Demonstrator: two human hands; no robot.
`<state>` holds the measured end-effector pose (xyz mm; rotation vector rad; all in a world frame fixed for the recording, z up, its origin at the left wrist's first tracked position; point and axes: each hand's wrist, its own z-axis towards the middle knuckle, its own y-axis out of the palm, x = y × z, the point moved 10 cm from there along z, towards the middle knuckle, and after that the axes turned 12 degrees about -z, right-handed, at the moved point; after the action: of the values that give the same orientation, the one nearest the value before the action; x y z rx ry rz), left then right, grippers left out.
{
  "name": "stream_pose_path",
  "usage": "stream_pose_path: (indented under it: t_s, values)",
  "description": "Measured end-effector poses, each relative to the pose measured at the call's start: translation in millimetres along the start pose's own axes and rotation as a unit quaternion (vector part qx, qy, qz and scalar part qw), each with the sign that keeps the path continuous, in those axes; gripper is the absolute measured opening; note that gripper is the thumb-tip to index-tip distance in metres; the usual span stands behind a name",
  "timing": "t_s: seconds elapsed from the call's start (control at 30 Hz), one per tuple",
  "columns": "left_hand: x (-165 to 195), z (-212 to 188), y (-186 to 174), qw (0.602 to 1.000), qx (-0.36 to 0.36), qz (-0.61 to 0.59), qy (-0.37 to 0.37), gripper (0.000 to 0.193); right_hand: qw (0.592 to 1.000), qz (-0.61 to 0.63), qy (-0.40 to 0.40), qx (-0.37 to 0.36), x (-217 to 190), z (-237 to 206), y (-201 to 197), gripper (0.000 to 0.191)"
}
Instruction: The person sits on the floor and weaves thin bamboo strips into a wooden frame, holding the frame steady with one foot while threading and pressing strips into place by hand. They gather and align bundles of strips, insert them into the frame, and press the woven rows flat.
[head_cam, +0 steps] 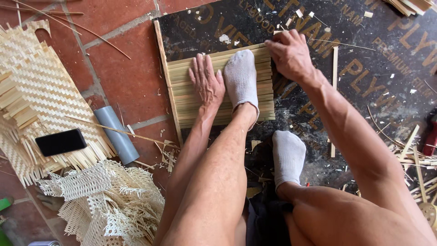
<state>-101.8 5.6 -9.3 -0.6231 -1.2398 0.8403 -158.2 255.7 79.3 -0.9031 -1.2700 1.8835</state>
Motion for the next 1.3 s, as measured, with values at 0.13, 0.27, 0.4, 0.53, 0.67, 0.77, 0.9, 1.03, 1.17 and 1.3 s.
stream_pose_path:
  t_s: [0.13, 0.27, 0.4, 0.53, 0.67, 0.77, 0.9, 1.03, 1.17, 1.3]
  values:
    - [3, 0, -2, 0.999, -0.028, 0.014, -0.014, 0.063, 0.993, -0.111, -0.004, -0.039, -18, -10, 4, 0.030]
    - [38, 14, -7, 0.999, 0.004, 0.030, 0.034, 0.051, 0.987, -0.149, 0.001, -0.065, -19, -14, 6, 0.040]
    - [99, 35, 16, 0.979, -0.072, -0.137, 0.129, 0.040, 0.989, -0.140, 0.002, -0.057, -21, -17, 7, 0.039]
    - [116, 52, 28, 0.971, -0.182, -0.091, 0.124, 0.044, 0.990, -0.128, 0.005, -0.052, -21, -15, 5, 0.038]
    - [149, 48, -23, 0.951, -0.015, -0.047, 0.305, 0.052, 0.992, -0.117, 0.006, -0.044, -20, -15, -4, 0.037]
    - [151, 48, -3, 0.949, -0.140, -0.084, 0.271, 0.053, 0.993, -0.106, 0.017, -0.053, -20, -16, -7, 0.037]
    - [156, 51, 6, 0.951, -0.175, -0.065, 0.248, 0.048, 0.998, -0.054, -0.003, -0.033, 1, -8, -25, 0.029]
    - [164, 47, 7, 0.950, -0.173, -0.045, 0.257, 0.044, 0.980, -0.167, 0.051, 0.095, 103, -17, -100, 0.010]
    - [166, 50, 11, 0.952, -0.174, -0.029, 0.249, 0.044, 0.954, -0.215, 0.207, 0.019, 218, -63, -146, 0.018]
    - [163, 53, 17, 0.958, -0.172, -0.031, 0.227, 0.044, 0.910, -0.321, 0.162, -0.205, 233, -79, -117, 0.019]
